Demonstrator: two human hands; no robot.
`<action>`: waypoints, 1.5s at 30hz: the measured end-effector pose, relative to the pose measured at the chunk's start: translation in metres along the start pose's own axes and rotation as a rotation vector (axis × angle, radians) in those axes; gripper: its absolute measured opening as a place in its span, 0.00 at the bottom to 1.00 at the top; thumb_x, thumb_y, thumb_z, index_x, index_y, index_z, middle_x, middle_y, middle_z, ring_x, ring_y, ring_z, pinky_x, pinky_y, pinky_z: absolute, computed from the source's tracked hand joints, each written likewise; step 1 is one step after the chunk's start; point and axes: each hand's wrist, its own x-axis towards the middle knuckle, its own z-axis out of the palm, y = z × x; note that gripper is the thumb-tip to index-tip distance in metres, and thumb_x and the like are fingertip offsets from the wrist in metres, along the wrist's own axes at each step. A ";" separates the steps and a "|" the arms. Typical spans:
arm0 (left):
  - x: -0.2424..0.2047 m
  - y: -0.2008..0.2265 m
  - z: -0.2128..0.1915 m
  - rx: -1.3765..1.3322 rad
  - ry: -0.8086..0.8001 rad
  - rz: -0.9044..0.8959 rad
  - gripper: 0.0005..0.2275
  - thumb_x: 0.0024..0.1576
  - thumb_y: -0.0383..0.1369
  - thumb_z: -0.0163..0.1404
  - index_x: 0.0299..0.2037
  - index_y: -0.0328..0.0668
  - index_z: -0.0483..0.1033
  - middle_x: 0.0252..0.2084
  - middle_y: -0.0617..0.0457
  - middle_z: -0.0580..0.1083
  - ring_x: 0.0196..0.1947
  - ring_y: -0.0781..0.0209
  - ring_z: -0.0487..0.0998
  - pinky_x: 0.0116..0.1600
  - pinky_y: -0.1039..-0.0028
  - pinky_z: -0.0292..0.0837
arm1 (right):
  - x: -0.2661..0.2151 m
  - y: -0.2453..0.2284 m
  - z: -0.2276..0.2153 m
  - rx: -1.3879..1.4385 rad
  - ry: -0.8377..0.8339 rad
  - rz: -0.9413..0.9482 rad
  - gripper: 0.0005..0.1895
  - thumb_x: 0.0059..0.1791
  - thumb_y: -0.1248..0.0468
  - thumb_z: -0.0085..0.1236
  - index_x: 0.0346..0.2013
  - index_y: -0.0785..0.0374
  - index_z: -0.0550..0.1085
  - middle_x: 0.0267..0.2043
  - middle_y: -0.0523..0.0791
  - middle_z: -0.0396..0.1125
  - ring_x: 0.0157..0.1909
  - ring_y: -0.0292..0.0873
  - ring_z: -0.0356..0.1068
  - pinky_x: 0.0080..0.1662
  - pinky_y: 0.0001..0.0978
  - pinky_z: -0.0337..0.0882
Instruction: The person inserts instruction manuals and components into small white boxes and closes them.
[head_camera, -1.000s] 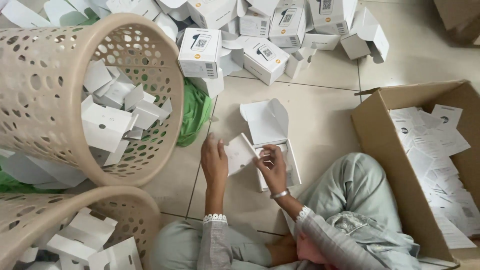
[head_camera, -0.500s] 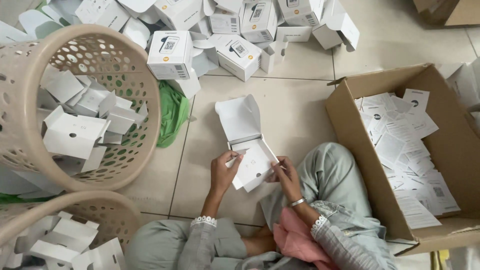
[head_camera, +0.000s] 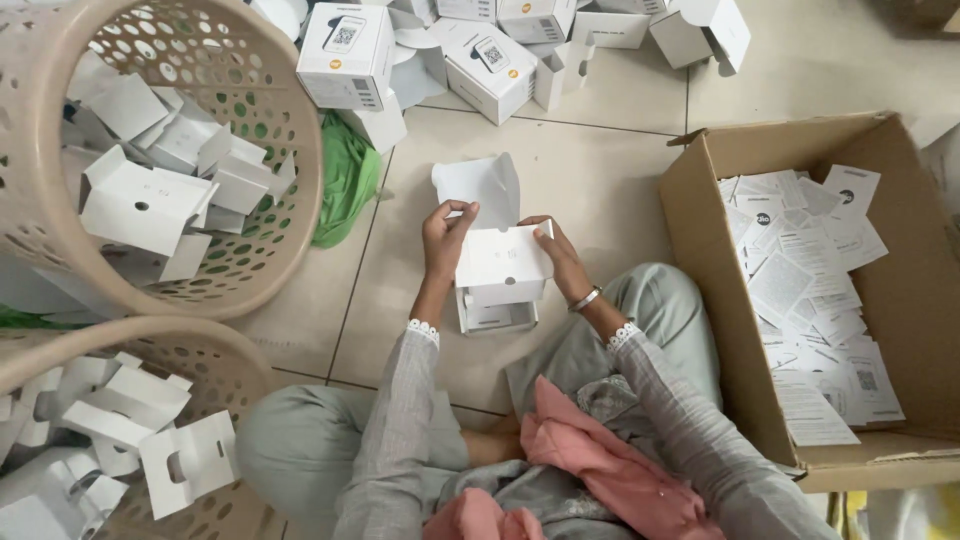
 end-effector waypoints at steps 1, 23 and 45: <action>0.004 -0.017 -0.006 0.002 0.004 -0.001 0.09 0.60 0.35 0.59 0.35 0.37 0.76 0.20 0.65 0.69 0.20 0.79 0.60 0.25 0.82 0.51 | 0.003 0.015 -0.001 0.002 -0.004 0.002 0.19 0.58 0.52 0.43 0.57 0.61 0.68 0.53 0.45 0.67 0.54 0.39 0.66 0.57 0.33 0.66; -0.021 -0.033 -0.008 0.606 -0.054 0.063 0.06 0.63 0.31 0.52 0.38 0.36 0.71 0.16 0.52 0.72 0.13 0.67 0.63 0.22 0.70 0.56 | 0.009 0.020 0.011 -0.832 -0.004 0.029 0.14 0.55 0.59 0.43 0.55 0.56 0.64 0.43 0.55 0.73 0.44 0.63 0.73 0.45 0.54 0.70; -0.018 -0.078 0.003 1.155 -0.044 0.329 0.09 0.68 0.35 0.45 0.39 0.36 0.70 0.27 0.42 0.77 0.28 0.44 0.80 0.34 0.57 0.74 | 0.032 0.020 0.028 -1.046 -0.040 -0.143 0.12 0.55 0.60 0.43 0.52 0.58 0.65 0.49 0.51 0.71 0.40 0.59 0.73 0.42 0.53 0.71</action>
